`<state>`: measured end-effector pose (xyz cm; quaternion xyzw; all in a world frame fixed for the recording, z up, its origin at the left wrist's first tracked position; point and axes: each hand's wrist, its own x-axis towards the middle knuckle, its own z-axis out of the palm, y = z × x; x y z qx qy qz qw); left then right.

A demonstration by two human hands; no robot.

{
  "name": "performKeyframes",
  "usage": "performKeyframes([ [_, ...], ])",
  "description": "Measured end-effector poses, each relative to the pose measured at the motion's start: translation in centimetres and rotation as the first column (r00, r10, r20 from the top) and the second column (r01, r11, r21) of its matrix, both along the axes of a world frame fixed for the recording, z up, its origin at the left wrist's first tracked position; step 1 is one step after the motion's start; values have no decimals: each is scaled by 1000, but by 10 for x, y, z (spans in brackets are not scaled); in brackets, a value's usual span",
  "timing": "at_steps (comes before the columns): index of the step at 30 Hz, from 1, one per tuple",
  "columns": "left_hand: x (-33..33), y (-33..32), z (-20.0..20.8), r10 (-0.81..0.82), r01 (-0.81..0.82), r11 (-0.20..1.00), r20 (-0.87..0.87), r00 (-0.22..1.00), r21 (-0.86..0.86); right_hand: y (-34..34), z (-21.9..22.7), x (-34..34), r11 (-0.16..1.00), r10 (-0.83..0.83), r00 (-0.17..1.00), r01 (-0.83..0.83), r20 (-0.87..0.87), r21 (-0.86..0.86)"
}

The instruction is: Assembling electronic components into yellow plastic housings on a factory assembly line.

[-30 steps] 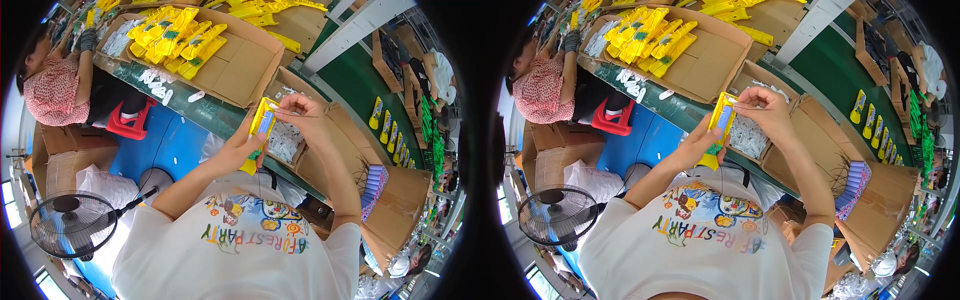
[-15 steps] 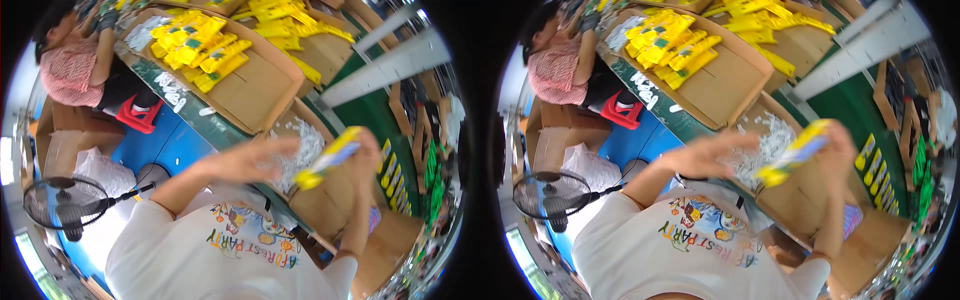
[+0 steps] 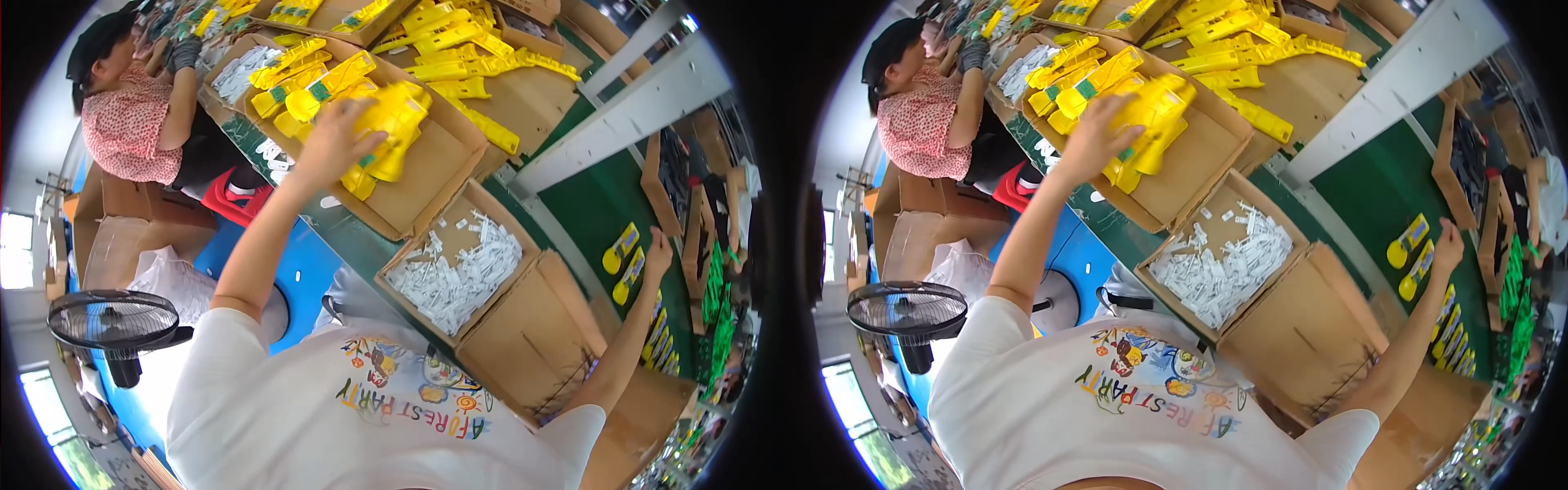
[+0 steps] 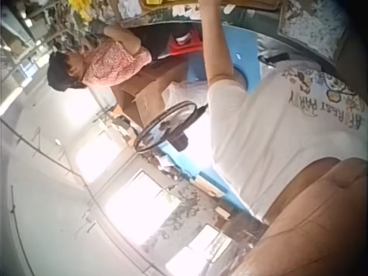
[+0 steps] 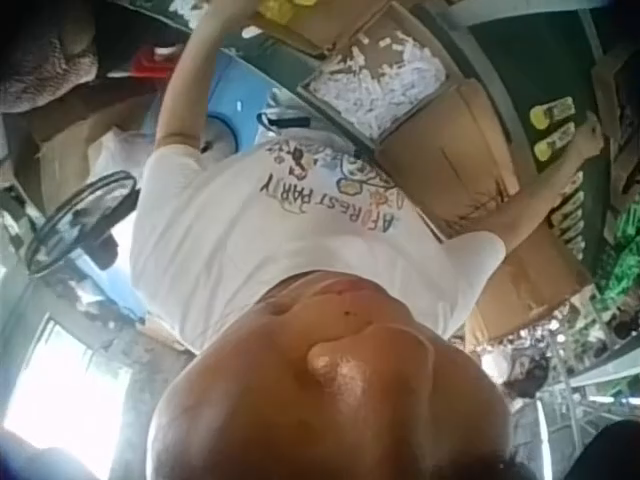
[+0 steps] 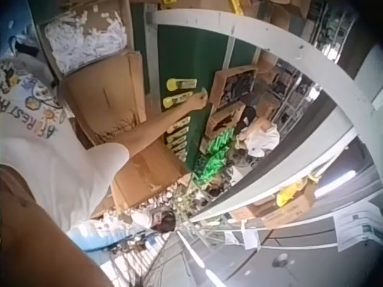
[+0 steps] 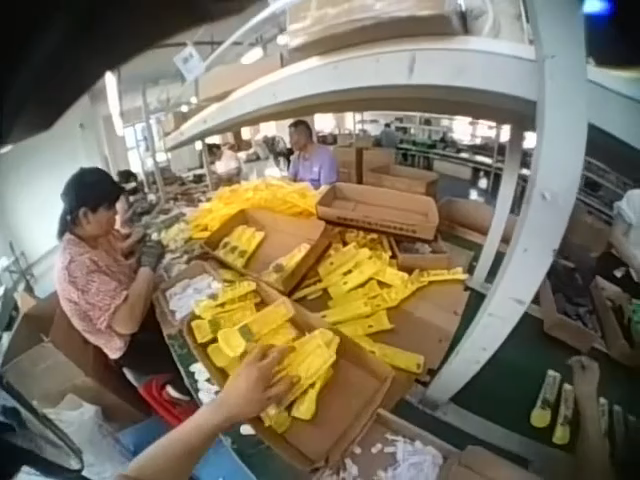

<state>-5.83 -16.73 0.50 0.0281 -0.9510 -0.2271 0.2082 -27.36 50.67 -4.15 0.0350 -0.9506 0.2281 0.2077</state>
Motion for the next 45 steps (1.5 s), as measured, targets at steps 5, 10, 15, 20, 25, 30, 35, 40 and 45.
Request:
performKeyframes([
  [5, 6, 33, -1, -282, 263, 935, 49, 958, 240, -139, 69, 113, 942, 320, 941, -304, 112, -143],
  [10, 7, 39, 3, 12, 4, 992, 127, 992, -129, -236, 100, 216, 845, 530, 836, -504, 144, -180],
  [15, 3, 28, 25, 206, -165, 880, 45, 977, -446, -287, 100, 258, 738, 674, 716, -641, 184, -211],
  [20, -9, -8, 21, 310, -448, 744, -338, 889, -496, -305, 94, 258, 675, 738, 618, -671, 271, -306],
  [25, 25, 42, 47, -139, 132, 625, -56, 989, 769, -343, 113, 268, 657, 694, 710, -558, 117, -508],
  [30, 84, 128, 36, -558, -293, -446, -7, 830, 846, -356, 107, 274, 526, 843, 476, -826, -250, 203],
  [35, 94, 141, 24, -611, -231, -384, -58, 790, 894, -321, 83, 284, 411, 858, 512, -626, 48, -663],
  [40, 114, 168, 17, -653, 157, -91, -178, 736, 983, -337, 108, 293, 425, 691, 695, -168, 200, -889],
  [45, 117, 182, 22, -636, 159, 8, -117, 763, 987, -346, 94, 332, 826, 386, 913, -406, -133, -391],
])
